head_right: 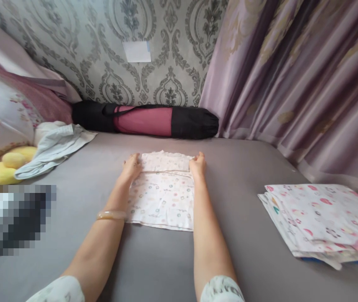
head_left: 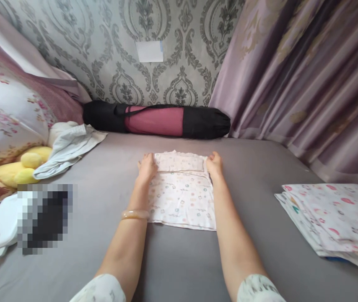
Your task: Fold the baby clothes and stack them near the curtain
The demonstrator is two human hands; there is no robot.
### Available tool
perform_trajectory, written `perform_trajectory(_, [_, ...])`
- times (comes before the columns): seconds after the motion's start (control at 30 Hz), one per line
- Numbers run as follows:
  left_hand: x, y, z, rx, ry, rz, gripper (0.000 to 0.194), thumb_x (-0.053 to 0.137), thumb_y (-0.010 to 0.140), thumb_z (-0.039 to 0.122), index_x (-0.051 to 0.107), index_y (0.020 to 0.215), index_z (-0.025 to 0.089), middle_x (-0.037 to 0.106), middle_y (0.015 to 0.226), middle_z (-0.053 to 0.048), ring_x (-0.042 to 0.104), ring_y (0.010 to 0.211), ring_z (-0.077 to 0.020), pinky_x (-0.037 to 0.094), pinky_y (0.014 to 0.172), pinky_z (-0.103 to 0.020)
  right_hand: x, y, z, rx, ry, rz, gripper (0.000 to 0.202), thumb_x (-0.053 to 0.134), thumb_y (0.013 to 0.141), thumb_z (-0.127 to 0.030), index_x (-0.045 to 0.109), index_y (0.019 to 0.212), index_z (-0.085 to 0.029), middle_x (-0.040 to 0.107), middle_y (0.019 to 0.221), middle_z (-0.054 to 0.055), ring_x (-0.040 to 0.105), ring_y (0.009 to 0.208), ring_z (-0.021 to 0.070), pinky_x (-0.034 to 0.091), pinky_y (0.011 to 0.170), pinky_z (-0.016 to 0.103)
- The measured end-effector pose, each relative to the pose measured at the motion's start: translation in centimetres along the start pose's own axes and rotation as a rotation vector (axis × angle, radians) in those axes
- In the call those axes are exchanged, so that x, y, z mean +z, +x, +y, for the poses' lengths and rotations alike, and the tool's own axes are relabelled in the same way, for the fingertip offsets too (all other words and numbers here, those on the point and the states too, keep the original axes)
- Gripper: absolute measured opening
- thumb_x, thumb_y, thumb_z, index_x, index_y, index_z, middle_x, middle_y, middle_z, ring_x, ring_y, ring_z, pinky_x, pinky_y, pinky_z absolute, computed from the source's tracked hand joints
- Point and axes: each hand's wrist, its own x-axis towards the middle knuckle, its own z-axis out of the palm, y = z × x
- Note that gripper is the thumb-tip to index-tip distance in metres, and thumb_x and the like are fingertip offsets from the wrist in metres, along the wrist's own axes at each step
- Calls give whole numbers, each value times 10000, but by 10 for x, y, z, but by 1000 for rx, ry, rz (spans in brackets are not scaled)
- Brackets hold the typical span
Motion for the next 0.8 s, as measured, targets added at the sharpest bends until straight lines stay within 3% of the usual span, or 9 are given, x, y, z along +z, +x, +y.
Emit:
perform_trajectory(0.1, [1,-2,17,88,-13,67,490,356,864,95,481,1332,165,490,1430,-148,348,1399,-265,292,1123,-523,6,-16,-20,-167,-226,-29,520,373,902,-179,436,1411,-95,512,1401,188,472,1312,248,351,1102,428])
perform_trajectory(0.2, [11,-7,40,226,9,50,487,318,902,120,463,1364,175,445,1480,-121,285,1436,-249,249,1149,-515,18,-43,-43,-397,-416,-190,513,324,952,-223,402,1450,-128,361,1532,138,258,1441,242,218,1161,458])
perform_trajectory(0.3, [25,-13,54,308,67,-26,501,315,925,159,420,1415,166,389,1525,-114,241,1456,-253,174,1178,-508,29,-66,-55,-483,-556,-371,507,301,985,-278,383,1474,-175,271,1581,90,121,1478,259,82,1173,525])
perform_trajectory(0.47, [38,-14,48,298,134,-120,515,279,964,256,399,1445,118,350,1543,-145,204,1467,-283,110,1192,-494,39,-80,-52,-469,-651,-504,523,285,979,-278,365,1492,-216,243,1595,40,106,1478,238,7,1174,508])
perform_trajectory(0.8, [38,-13,44,225,167,-140,539,214,992,359,391,1455,146,317,1560,-136,209,1463,-294,148,1173,-508,45,-79,-44,-442,-683,-509,536,253,976,-294,360,1497,-222,271,1585,25,159,1464,244,35,1172,496])
